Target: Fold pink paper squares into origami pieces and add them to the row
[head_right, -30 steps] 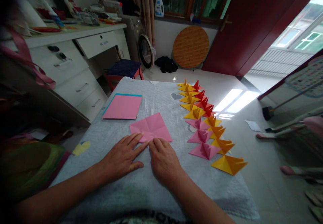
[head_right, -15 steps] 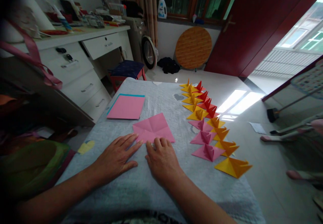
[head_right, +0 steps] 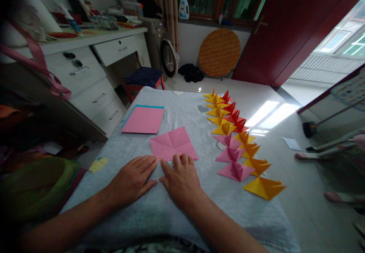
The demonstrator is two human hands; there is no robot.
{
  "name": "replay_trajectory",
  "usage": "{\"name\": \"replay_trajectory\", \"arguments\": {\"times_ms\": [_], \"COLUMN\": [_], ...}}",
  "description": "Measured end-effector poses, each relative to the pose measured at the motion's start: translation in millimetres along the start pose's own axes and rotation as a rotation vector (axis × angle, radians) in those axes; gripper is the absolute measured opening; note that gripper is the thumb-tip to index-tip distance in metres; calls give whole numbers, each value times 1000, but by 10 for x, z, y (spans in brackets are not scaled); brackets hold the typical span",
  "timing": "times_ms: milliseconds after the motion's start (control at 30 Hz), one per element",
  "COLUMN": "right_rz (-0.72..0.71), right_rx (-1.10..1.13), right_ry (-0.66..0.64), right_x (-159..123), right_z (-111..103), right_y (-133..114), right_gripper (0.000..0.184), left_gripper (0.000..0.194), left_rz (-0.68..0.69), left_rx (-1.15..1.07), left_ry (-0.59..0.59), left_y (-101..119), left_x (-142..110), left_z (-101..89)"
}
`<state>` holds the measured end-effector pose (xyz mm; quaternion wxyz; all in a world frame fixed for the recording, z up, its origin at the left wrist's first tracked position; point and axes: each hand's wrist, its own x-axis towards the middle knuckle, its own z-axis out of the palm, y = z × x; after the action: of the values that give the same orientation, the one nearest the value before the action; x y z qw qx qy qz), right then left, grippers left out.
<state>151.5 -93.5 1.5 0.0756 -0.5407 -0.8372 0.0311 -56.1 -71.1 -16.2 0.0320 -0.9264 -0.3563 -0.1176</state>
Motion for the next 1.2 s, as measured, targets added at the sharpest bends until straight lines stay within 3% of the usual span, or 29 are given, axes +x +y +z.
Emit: {"name": "replay_trajectory", "arguments": {"times_ms": [233,433,800,933,1033,1200], "right_rz": [63,149,248,282,270,227], "right_rx": [22,-43,-126,-100,26,165], "right_ry": [-10,56,100,87,53,16], "right_x": [-196,-415,-497,-450,-316,50], "right_z": [-69,-82,-76,-199,-310,-277], "right_y": [236,430,518,523,485,368], "right_gripper": [42,37,28,16,17,46], "left_gripper": [38,38,37,34,34,74], "left_rz": [-26,-36,-29,-55,-142,-275], "left_rx": [37,67,64,5,-100,-192], "left_ry": [-4,0,33,5,-56,20], "left_y": [12,20,-3,-20,-55,-119], "left_x": [-38,-33,-82,-48,78,303], "left_z": [30,18,64,-9,-87,7]}}
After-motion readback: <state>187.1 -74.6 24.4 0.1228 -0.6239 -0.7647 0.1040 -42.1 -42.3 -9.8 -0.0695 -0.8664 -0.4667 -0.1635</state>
